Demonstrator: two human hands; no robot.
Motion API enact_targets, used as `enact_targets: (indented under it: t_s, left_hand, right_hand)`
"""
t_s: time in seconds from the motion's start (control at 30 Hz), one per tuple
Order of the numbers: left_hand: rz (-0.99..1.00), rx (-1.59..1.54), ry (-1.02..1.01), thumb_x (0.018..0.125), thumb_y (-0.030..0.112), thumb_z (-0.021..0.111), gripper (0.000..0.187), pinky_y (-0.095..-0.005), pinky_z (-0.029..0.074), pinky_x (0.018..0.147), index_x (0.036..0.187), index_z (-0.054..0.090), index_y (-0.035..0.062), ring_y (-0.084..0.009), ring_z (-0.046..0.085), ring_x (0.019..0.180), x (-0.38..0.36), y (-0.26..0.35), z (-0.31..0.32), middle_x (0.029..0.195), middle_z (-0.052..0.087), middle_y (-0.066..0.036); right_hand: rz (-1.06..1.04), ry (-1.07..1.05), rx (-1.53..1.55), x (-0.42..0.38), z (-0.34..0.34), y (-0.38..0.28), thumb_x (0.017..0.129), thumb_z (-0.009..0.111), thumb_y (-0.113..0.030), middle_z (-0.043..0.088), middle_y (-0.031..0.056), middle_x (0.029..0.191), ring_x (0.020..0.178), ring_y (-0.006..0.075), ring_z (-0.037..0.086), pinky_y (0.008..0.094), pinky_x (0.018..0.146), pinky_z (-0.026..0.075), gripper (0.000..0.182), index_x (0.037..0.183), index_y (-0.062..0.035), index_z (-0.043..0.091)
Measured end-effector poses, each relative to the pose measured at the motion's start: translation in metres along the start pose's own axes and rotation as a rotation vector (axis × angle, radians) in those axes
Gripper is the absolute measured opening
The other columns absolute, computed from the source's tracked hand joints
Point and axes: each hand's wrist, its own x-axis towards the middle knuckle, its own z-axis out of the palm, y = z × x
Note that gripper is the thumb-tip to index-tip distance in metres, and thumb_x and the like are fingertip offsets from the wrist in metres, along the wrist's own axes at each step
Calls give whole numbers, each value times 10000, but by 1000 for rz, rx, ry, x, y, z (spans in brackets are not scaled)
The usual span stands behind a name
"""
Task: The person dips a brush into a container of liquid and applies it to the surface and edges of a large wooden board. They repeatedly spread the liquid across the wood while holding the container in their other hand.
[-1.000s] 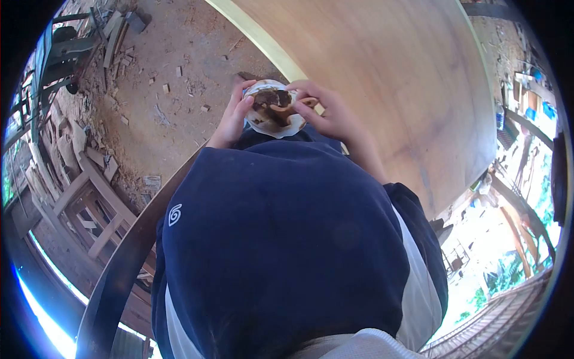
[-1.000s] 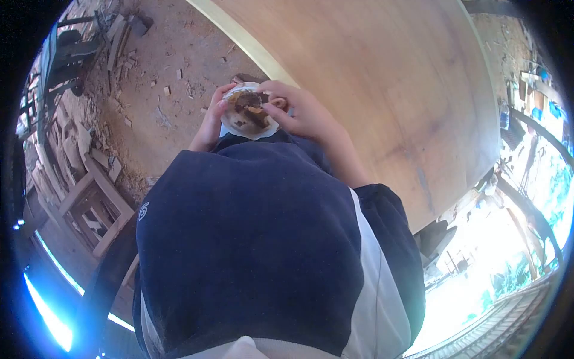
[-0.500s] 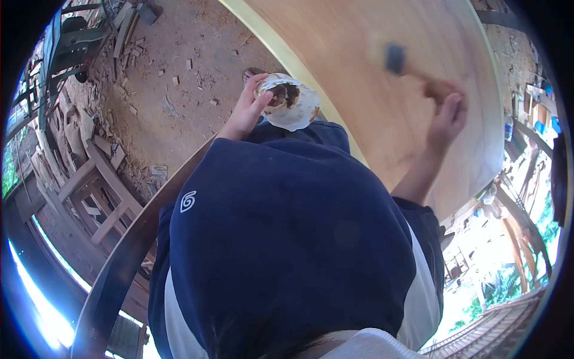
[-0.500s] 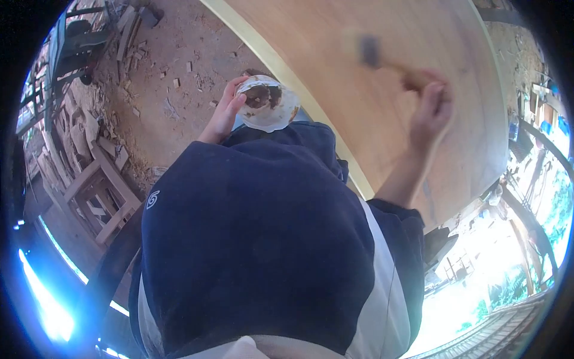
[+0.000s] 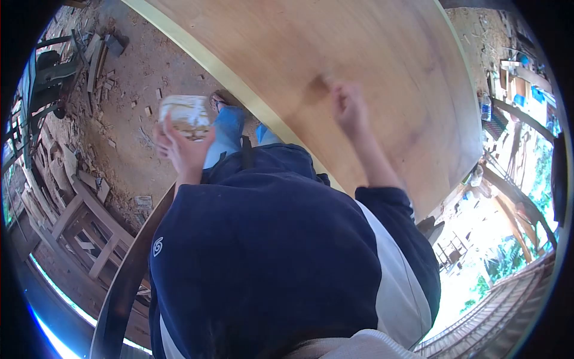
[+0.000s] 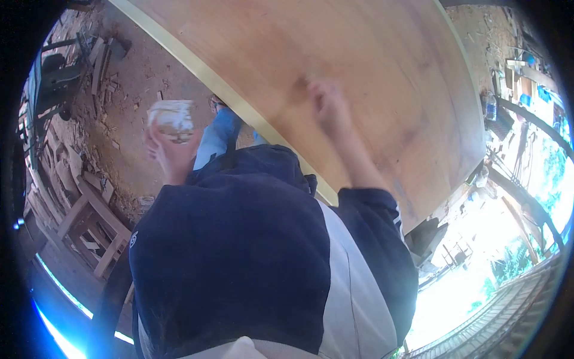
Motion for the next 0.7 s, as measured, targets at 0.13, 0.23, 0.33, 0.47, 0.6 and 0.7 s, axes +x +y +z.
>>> enact_targets:
  t_s: [0.13,0.23,0.33,0.47,0.6,0.7]
  left_hand:
    - [283,277,342,547,366,885,997,-580,304,962,1335,288,237,-470,256,1234,0,-18,1,1376,216,-202]
    - [600,254,481,507,348,909,978,-600,297,980,1264,314,174,-422,245,1246,7,-34,3,1345,204,-213]
    - [521,290,546,523,350,909,968,-617,280,988,1251,298,163,-424,229,1250,15,-40,-3,1334,197,-201]
    - [348,403,603,566,369,892,941,-614,290,970,1262,295,161,-428,229,1246,20,-46,-20,1343,198,-200]
    - [203,443,624,544,382,895,955,-609,292,967,1272,314,173,-451,233,1259,4,-67,-17,1375,191,-213]
    - [202,515,600,564,373,887,941,-615,292,957,1279,312,164,-455,235,1257,-6,-76,-21,1378,187,-220]
  right_hand:
    - [386,-90,437,-25,-6,-38,930,549,-57,639,48,875,751,121,590,273,632,477,74,945,-20,611]
    - [183,157,150,14,-61,20,980,496,-116,624,45,879,790,118,587,250,719,469,147,967,-10,597]
    - [-78,324,-608,48,-120,54,972,503,-107,617,66,861,834,164,582,296,739,479,139,936,-12,598]
    - [231,301,-35,19,-88,86,964,511,-119,597,114,904,864,222,580,361,759,477,129,945,-10,577]
    - [147,-336,-102,-58,-12,-55,942,524,-46,609,82,922,844,178,588,280,775,487,74,986,-14,575]
    - [534,-360,507,-76,12,-85,957,513,-69,617,64,904,825,151,584,276,756,486,106,1016,-17,584]
